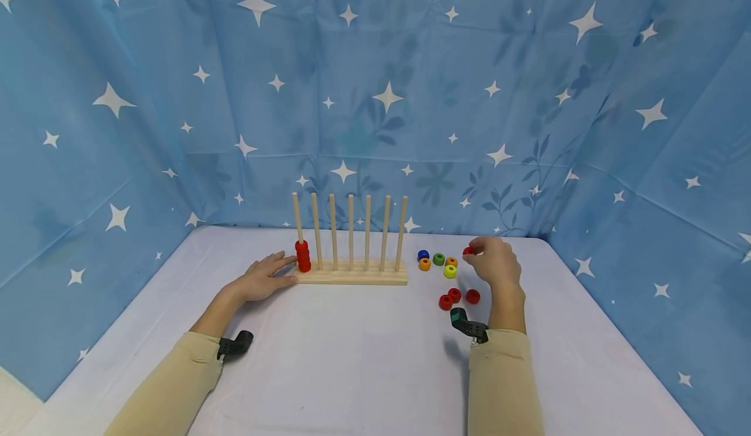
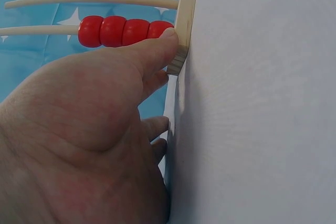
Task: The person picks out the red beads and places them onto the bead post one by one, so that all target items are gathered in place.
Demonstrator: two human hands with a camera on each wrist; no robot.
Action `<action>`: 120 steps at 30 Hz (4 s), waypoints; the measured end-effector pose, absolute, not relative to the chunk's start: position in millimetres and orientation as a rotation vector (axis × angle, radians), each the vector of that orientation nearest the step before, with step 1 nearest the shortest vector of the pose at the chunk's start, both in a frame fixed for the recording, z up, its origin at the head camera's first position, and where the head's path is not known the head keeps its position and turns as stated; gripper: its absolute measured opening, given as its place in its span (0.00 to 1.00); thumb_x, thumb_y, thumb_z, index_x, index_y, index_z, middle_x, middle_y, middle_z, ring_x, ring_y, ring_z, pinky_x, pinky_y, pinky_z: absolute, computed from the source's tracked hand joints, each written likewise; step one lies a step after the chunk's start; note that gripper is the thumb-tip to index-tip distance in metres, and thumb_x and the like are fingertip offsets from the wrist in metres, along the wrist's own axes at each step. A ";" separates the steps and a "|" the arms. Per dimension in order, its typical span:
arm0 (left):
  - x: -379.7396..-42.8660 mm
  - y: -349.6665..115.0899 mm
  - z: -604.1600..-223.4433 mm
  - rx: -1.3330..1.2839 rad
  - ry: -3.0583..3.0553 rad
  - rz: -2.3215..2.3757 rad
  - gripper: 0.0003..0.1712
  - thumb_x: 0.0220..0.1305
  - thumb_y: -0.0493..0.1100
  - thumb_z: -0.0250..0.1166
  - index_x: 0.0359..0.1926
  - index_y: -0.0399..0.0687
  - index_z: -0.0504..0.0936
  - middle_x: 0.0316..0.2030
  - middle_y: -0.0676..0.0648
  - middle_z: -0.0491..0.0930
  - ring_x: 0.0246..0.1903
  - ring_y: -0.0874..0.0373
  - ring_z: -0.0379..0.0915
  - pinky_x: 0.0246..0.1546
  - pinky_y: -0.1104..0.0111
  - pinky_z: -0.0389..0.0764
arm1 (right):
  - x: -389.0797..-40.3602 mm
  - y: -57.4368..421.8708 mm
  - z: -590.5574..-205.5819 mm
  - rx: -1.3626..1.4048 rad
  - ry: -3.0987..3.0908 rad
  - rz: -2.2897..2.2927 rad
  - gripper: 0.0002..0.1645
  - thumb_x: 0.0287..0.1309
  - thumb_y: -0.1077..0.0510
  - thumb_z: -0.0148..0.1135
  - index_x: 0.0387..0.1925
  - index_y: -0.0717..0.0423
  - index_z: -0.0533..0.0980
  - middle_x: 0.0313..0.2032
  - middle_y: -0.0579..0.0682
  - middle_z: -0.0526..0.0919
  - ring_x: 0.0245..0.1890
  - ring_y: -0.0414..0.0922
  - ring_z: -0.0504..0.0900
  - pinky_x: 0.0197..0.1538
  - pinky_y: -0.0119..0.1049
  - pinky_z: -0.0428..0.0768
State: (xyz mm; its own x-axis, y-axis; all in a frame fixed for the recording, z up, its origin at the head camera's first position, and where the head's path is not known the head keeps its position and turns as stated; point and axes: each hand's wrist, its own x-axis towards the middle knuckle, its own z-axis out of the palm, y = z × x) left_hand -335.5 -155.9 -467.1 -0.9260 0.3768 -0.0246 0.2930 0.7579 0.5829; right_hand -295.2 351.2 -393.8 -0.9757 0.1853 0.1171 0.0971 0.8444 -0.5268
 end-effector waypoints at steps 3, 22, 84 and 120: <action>-335.8 -155.9 -467.5 0.538 2.809 0.901 0.38 0.77 0.57 0.60 0.81 0.51 0.62 0.81 0.32 0.48 0.81 0.31 0.37 0.78 0.34 0.34 | -296.5 348.5 -393.1 -0.234 -2.828 0.795 0.23 0.70 0.52 0.64 0.60 0.61 0.79 0.56 0.65 0.82 0.52 0.63 0.77 0.45 0.55 0.80; -334.7 -154.9 -468.3 0.533 2.800 0.893 0.39 0.76 0.59 0.59 0.81 0.51 0.61 0.82 0.32 0.47 0.82 0.32 0.36 0.78 0.34 0.33 | -296.1 320.0 -374.5 -0.087 -2.445 1.000 0.29 0.77 0.43 0.55 0.70 0.53 0.73 0.63 0.61 0.79 0.44 0.54 0.75 0.39 0.40 0.77; -334.8 -156.4 -467.8 0.569 2.819 0.893 0.39 0.76 0.58 0.59 0.80 0.49 0.63 0.81 0.30 0.48 0.81 0.29 0.38 0.77 0.32 0.35 | -297.5 220.0 -353.6 0.502 -2.067 0.873 0.21 0.68 0.58 0.70 0.60 0.58 0.83 0.48 0.56 0.87 0.17 0.40 0.63 0.21 0.30 0.64; -334.4 -156.1 -467.2 0.572 2.812 0.896 0.38 0.77 0.57 0.59 0.80 0.50 0.63 0.81 0.31 0.49 0.81 0.30 0.38 0.77 0.32 0.35 | -297.0 165.5 -356.7 0.691 -2.046 0.896 0.20 0.69 0.59 0.68 0.60 0.59 0.82 0.48 0.56 0.87 0.16 0.41 0.64 0.21 0.33 0.66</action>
State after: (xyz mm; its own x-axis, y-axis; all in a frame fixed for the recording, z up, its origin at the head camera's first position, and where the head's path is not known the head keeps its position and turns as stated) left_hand -334.4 -156.1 -467.2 -0.9186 0.3950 -0.0136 0.3143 0.7509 0.5808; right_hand -297.0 165.5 -356.7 -0.5462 -0.1621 0.8219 -0.7140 0.6031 -0.3556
